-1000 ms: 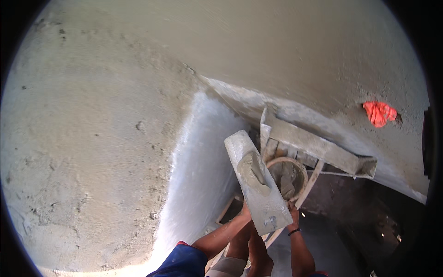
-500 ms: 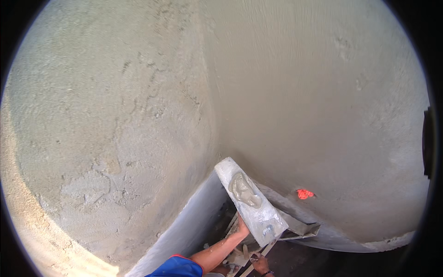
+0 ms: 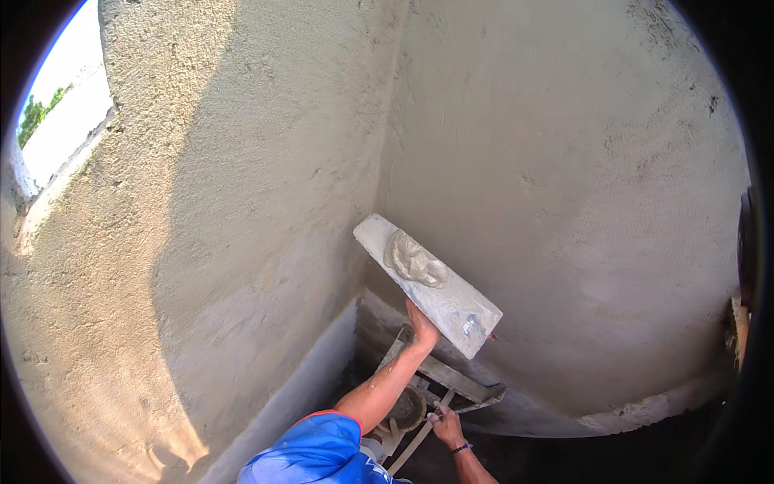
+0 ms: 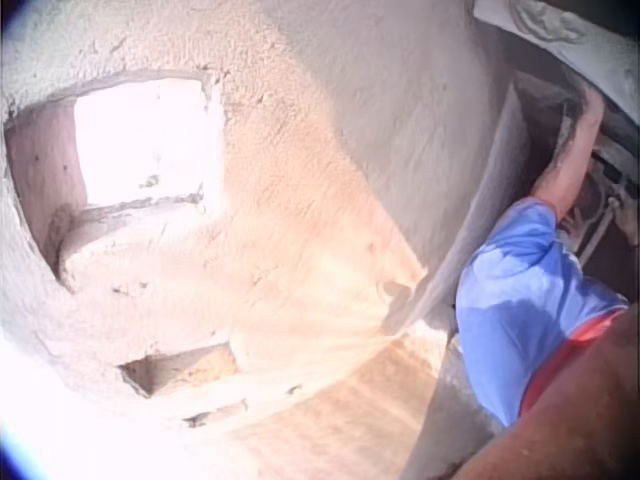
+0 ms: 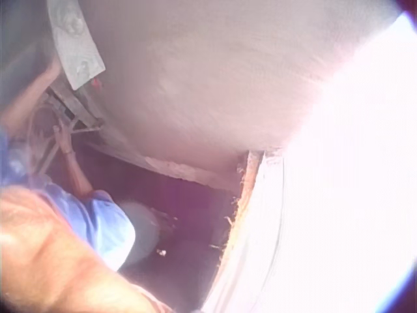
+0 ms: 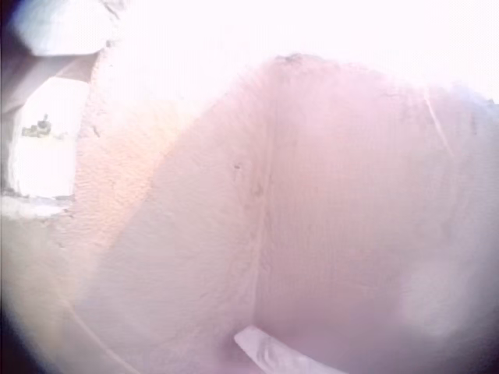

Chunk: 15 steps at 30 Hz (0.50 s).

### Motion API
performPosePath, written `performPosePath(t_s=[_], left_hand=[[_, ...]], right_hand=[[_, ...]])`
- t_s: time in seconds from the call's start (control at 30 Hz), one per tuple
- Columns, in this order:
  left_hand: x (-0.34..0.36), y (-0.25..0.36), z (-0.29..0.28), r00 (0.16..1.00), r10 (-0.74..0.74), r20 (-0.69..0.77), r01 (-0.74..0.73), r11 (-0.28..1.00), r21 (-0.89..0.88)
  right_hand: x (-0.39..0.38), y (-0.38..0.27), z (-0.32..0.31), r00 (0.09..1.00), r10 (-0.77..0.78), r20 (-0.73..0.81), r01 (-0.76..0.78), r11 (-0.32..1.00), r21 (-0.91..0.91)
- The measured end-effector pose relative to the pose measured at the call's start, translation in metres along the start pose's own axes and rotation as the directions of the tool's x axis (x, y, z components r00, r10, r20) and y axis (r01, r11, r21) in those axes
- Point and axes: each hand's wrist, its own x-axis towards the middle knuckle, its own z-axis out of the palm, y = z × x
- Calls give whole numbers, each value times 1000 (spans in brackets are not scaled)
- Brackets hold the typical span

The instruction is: The person applies mortar to a wall using a trowel and a hawk. They scoop mortar from a bucket onto the hawk and spread it across the wall surface with repeated strokes.

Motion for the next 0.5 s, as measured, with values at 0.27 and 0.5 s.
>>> performPosePath(t_s=[0.27,0.5], left_hand=[[15,35,11,993,-115,-1,114,991,-72],[65,83,54,917,-393,66,395,919,-12]], right_hand=[[-41,-75,-14,999,33,33,-36,996,78],[16,-207,-168,894,-401,-201,395,916,-72]])
